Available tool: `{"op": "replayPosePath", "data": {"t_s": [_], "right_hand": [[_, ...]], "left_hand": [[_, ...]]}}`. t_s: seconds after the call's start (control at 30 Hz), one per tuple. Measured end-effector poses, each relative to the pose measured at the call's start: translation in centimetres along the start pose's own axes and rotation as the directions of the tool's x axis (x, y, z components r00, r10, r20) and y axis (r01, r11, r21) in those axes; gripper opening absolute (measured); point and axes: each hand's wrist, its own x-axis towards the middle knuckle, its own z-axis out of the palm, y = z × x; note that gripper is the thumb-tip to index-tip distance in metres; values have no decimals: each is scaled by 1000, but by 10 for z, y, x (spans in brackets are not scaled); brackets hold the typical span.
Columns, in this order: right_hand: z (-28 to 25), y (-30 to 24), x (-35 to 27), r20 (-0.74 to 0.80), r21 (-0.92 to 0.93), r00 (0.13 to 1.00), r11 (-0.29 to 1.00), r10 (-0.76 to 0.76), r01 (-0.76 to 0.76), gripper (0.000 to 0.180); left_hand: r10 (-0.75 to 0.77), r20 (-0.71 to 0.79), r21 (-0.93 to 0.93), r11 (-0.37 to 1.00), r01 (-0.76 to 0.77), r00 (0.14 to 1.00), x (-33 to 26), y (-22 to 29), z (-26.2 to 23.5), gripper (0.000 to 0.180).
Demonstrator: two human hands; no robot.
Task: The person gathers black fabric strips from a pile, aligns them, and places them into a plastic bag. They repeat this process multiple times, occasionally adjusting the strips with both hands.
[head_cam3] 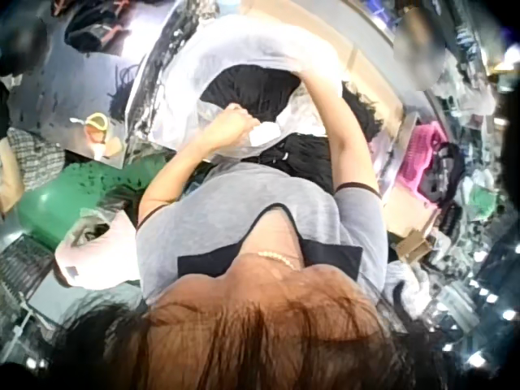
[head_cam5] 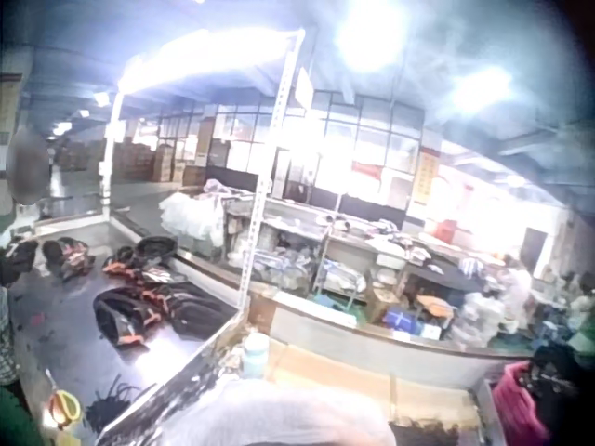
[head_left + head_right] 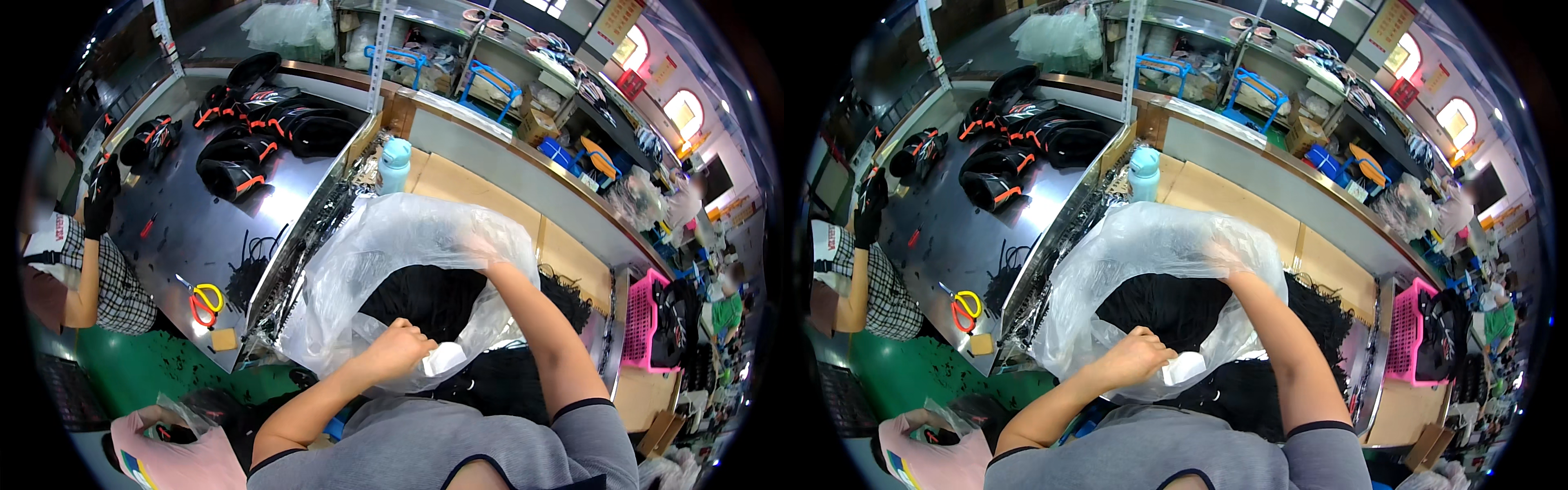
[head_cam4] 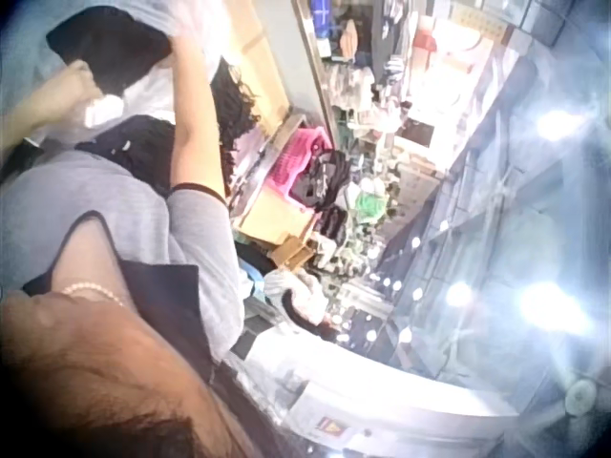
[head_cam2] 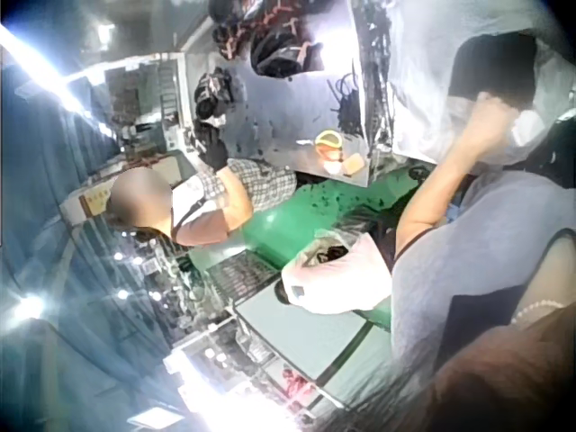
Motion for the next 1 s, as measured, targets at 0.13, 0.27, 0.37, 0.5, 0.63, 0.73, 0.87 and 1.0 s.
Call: {"op": "replayPosePath", "data": {"t_s": [0.13, 0.27, 0.37, 0.5, 0.63, 0.73, 0.87, 1.0], "right_hand": [[4, -3, 34, -90, 16, 974, 977, -208, 210, 45], [11, -2, 42, -40, -45, 989, 989, -141, 139, 45], [3, -5, 25, -29, -113, 995, 990, -92, 88, 45], [-88, -81, -42, 106, -95, 983, 983, -147, 157, 44], [-157, -131, -126, 1, -71, 946, 944, -324, 324, 34], [-218, -149, -176, -189, -139, 852, 872, -488, 468, 33], [-266, -160, -215, -313, -194, 750, 812, -583, 551, 31], [-279, -174, -241, -316, -545, 599, 657, -736, 521, 33]], "left_hand": [[-100, 17, -46, 994, 101, 995, 6, -6, -3, 21], [-179, -120, -93, 981, 168, 976, 14, -16, -22, 31], [-208, -340, -120, 977, 177, 917, 27, -25, -49, 42], [-302, -550, -238, 950, 200, 779, 46, -37, -90, 50], [-411, -460, -452, 872, 191, 787, 61, -20, -126, 40], [-419, -361, -586, 797, 146, 833, 59, 15, -139, 31], [-110, -504, -197, 980, 10, 856, 59, 82, -149, 56], [-350, -345, -379, 901, 212, 871, 69, 110, -140, 63]]}}
